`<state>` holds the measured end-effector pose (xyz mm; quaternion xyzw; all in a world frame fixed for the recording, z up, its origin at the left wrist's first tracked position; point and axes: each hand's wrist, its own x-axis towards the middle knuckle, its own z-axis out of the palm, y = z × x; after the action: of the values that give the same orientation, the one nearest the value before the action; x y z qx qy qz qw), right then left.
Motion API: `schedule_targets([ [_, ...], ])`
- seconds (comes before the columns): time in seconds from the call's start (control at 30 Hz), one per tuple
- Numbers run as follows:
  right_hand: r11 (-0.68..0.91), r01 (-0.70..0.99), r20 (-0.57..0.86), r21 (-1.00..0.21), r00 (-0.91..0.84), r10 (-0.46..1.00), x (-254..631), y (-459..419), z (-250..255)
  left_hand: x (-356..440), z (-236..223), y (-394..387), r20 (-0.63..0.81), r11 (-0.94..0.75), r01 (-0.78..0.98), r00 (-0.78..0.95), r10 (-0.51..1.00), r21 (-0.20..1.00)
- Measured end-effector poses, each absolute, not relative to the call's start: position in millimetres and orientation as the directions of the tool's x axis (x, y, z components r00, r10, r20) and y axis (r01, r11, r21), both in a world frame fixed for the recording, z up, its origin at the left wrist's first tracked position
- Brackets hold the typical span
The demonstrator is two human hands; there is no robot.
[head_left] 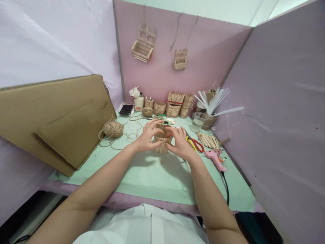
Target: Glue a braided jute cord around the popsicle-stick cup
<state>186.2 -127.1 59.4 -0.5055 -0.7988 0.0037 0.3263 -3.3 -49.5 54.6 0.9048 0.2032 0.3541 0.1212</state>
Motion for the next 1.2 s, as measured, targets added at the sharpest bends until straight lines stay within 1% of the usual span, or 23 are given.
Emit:
schedule_targets([
  [0.07, 0.484, 0.806, 0.515, -0.339, -0.272, 0.813, 186, -128, 60, -4, 55, -49, 0.585, -0.885, 0.287, 0.669, 0.459, 0.366],
  [0.27, 0.487, 0.806, 0.524, -0.335, -0.270, 0.808, 185, -127, 60, -2, 52, -49, 0.578, -0.898, 0.301, 0.689, 0.437, 0.321],
  [0.47, 0.486, 0.812, 0.532, -0.324, -0.268, 0.803, 185, -125, 58, -1, 53, -50, 0.579, -0.893, 0.277, 0.685, 0.443, 0.356],
  [0.77, 0.499, 0.812, 0.554, -0.302, -0.276, 0.786, 184, -123, 57, -1, 54, -50, 0.584, -0.891, 0.251, 0.682, 0.440, 0.377],
  [1.03, 0.474, 0.839, 0.544, -0.267, -0.275, 0.793, 186, -131, 62, 2, 53, -51, 0.580, -0.897, 0.316, 0.685, 0.441, 0.310],
  [1.1, 0.476, 0.838, 0.547, -0.267, -0.275, 0.790, 187, -131, 62, 5, 53, -53, 0.581, -0.897, 0.307, 0.685, 0.440, 0.318],
  [1.2, 0.479, 0.836, 0.550, -0.269, -0.275, 0.788, 187, -129, 61, 8, 51, -53, 0.582, -0.890, 0.279, 0.679, 0.448, 0.360],
])
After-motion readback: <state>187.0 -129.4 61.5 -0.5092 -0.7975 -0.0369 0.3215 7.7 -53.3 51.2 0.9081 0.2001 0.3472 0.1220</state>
